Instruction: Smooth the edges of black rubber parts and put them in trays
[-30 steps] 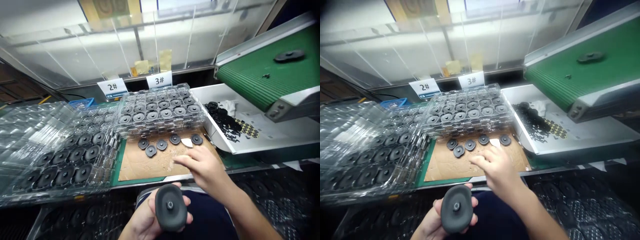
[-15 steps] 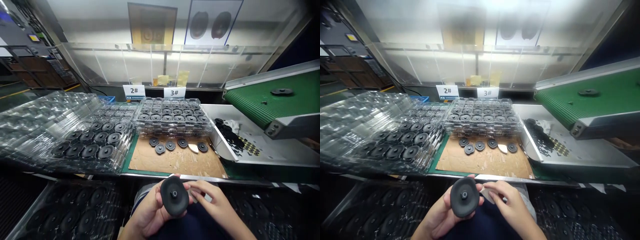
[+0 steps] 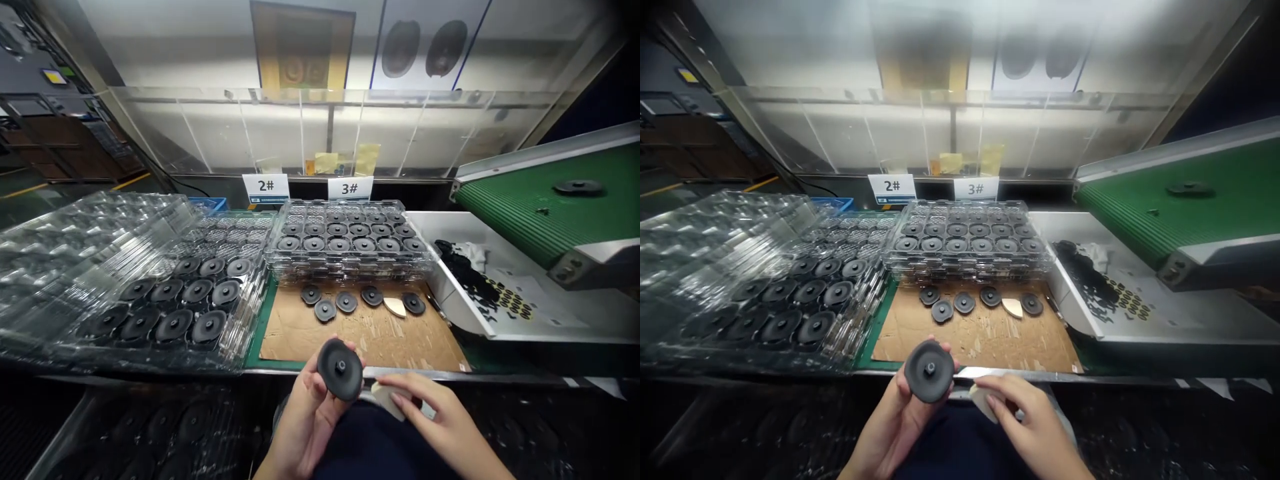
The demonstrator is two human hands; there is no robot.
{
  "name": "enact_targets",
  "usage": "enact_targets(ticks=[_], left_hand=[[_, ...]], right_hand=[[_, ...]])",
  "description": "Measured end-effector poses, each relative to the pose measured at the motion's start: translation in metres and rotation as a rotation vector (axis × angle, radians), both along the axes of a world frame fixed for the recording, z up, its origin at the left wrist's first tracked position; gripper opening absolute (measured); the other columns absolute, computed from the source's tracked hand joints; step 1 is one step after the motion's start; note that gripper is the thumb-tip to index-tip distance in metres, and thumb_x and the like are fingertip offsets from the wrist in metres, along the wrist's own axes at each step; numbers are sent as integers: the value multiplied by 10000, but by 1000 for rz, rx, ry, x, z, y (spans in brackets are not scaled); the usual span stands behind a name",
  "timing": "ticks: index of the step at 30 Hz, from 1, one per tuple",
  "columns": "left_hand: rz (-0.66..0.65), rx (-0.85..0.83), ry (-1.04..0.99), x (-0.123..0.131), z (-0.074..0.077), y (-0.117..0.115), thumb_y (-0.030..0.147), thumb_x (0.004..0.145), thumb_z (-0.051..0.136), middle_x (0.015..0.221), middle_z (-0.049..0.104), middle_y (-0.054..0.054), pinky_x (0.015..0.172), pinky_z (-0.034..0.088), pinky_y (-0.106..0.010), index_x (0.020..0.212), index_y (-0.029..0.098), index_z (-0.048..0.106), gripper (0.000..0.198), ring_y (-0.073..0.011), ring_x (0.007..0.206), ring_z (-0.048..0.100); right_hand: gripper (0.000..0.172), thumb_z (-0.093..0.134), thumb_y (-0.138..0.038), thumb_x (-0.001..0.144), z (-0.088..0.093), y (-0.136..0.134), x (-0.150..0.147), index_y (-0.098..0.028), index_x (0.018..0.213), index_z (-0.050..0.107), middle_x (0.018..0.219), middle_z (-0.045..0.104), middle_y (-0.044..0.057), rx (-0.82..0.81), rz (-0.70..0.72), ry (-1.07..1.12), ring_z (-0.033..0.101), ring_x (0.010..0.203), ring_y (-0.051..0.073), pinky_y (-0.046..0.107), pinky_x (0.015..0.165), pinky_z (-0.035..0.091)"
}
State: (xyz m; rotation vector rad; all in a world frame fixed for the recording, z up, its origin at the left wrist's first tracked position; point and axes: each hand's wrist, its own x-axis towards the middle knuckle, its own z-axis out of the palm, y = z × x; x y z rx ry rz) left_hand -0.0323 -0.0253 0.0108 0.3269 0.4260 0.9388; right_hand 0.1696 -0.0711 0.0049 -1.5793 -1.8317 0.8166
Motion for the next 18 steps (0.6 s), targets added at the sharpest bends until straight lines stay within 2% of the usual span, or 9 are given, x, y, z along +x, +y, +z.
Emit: enact_targets(ticks=[5, 9, 12, 16, 18], left_hand=[[155, -101, 79, 3, -4, 24, 298, 748, 620, 1240, 564, -93, 1028, 326, -402, 1208, 262, 518, 473, -254, 1145, 510], [256, -150, 92, -2, -8, 45, 288, 685, 683, 1261, 552, -96, 1029, 328, -412, 1170, 270, 556, 502, -274, 1148, 508], [302, -160, 106, -3, -12, 63, 301, 616, 731, 1253, 563, -94, 1001, 365, -405, 1120, 281, 597, 522, -295, 1155, 499], [353, -147, 158, 8, -15, 89, 301, 548, 767, 1192, 613, -81, 958, 418, -373, 1062, 277, 638, 531, -295, 1102, 544], [349, -137, 186, 18, -12, 101, 299, 533, 777, 1179, 622, -76, 949, 422, -322, 1081, 265, 627, 569, -275, 1108, 541]], right_hand=[[254, 459, -317, 864, -6, 24, -6, -269, 1026, 648, 957, 679, 40, -80, -17, 46, 639, 847, 193, 300, 731, 520], [265, 443, -309, 872, -14, 58, -9, -249, 1027, 649, 893, 683, 45, -157, 80, 48, 641, 765, 181, 281, 652, 522], [270, 447, -320, 872, -15, 91, -8, -231, 1029, 648, 932, 682, 58, -157, 83, 62, 642, 826, 197, 293, 696, 526], [242, 484, -309, 863, 7, 135, -18, -244, 1049, 625, 1055, 652, 42, -54, -87, 157, 609, 960, 197, 272, 774, 510], [250, 491, -265, 862, 24, 151, -28, -249, 1093, 588, 1049, 646, 36, 59, -95, 207, 608, 929, 177, 255, 753, 503]])
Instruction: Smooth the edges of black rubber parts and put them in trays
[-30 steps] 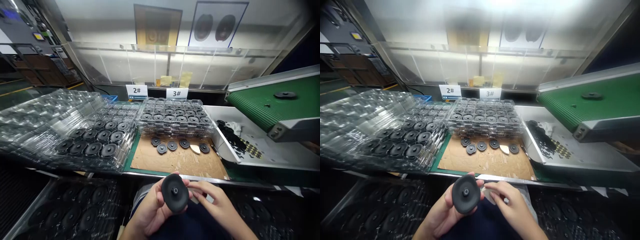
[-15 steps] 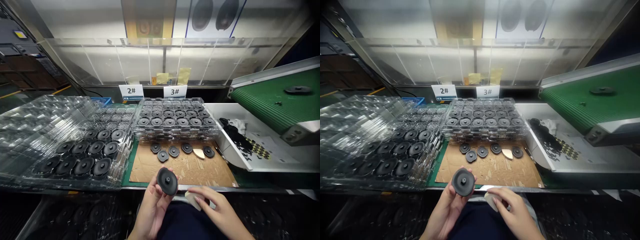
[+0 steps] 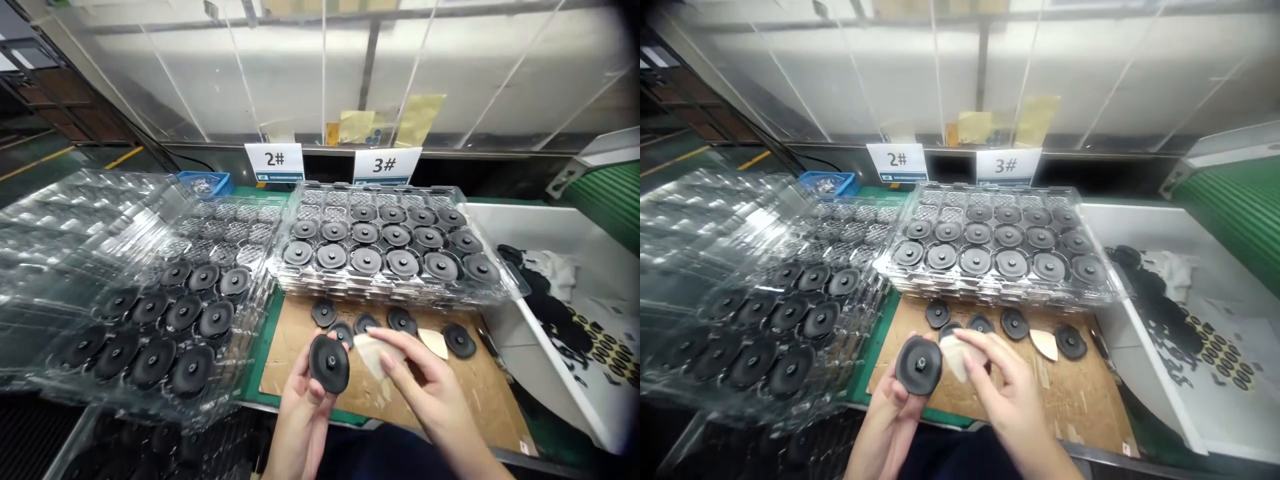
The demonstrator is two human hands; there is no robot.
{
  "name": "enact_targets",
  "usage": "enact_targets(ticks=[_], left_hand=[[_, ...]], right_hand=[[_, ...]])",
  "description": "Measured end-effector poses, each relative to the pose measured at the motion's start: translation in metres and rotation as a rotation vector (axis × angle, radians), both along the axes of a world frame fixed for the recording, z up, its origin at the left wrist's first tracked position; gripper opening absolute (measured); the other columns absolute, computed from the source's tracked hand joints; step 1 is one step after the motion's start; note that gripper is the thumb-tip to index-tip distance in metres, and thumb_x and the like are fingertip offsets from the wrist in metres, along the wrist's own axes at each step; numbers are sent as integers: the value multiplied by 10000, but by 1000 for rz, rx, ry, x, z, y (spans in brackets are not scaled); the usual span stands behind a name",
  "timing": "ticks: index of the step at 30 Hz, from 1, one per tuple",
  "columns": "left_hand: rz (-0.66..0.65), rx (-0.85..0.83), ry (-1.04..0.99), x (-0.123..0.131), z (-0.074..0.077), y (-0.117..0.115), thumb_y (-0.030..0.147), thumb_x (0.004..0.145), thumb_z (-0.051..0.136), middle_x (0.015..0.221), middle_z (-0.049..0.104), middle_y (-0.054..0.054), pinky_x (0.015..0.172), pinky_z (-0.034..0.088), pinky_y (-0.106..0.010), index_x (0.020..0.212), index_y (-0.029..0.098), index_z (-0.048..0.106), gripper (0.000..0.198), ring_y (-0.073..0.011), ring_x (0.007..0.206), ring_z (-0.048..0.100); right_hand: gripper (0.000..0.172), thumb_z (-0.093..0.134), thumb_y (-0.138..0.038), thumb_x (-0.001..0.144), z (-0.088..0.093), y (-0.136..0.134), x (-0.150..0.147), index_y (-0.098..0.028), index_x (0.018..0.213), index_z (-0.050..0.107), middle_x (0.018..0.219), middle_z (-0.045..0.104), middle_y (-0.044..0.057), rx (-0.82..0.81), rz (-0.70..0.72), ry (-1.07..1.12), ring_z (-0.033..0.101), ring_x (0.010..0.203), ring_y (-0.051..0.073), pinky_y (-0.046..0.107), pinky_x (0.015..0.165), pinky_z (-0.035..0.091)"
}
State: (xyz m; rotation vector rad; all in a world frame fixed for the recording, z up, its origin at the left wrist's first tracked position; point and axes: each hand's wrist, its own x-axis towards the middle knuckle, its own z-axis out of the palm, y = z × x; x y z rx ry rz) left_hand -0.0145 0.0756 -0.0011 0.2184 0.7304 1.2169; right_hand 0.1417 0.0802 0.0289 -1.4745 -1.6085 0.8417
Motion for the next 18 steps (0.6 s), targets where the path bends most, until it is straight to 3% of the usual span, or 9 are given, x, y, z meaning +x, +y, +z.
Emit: enact_targets(ticks=[4, 7, 12, 16, 18], left_hand=[[-69, -30, 29, 17, 10, 17, 358, 602, 734, 1180, 616, -80, 964, 403, -331, 1131, 262, 587, 558, -270, 1138, 512], [-48, -98, 95, 24, 15, 24, 356, 636, 711, 1153, 630, -59, 956, 408, -360, 1095, 281, 606, 477, -268, 1101, 539], [-77, -175, 64, 34, 17, 26, 350, 584, 752, 1095, 662, -31, 957, 394, -285, 1000, 269, 660, 434, -210, 1074, 556], [-143, -133, 35, 36, 19, 27, 342, 562, 765, 1075, 673, -25, 861, 452, -255, 1019, 278, 651, 476, -197, 982, 605], [-159, -102, 35, 36, 19, 26, 364, 511, 781, 1053, 684, -21, 857, 457, -260, 1017, 283, 653, 528, -207, 960, 615]], right_hand=[[333, 475, -124, 827, 23, 21, -13, -183, 1150, 523, 985, 652, 57, 296, 177, -1, 596, 841, 159, 270, 753, 476], [284, 486, -77, 797, 27, 32, -10, -179, 1051, 562, 880, 666, 21, 264, 328, -38, 589, 750, 127, 242, 722, 458], [279, 452, -93, 817, 23, 43, -5, -127, 1081, 537, 889, 647, 68, 307, 208, -59, 554, 735, 159, 309, 698, 432], [266, 487, -56, 794, 21, 26, 13, -157, 1024, 574, 815, 657, 30, 285, 334, -65, 571, 711, 132, 276, 751, 435], [265, 497, -54, 789, 18, 14, 27, -173, 1010, 581, 778, 647, 13, 223, 270, -122, 560, 652, 120, 261, 691, 431]])
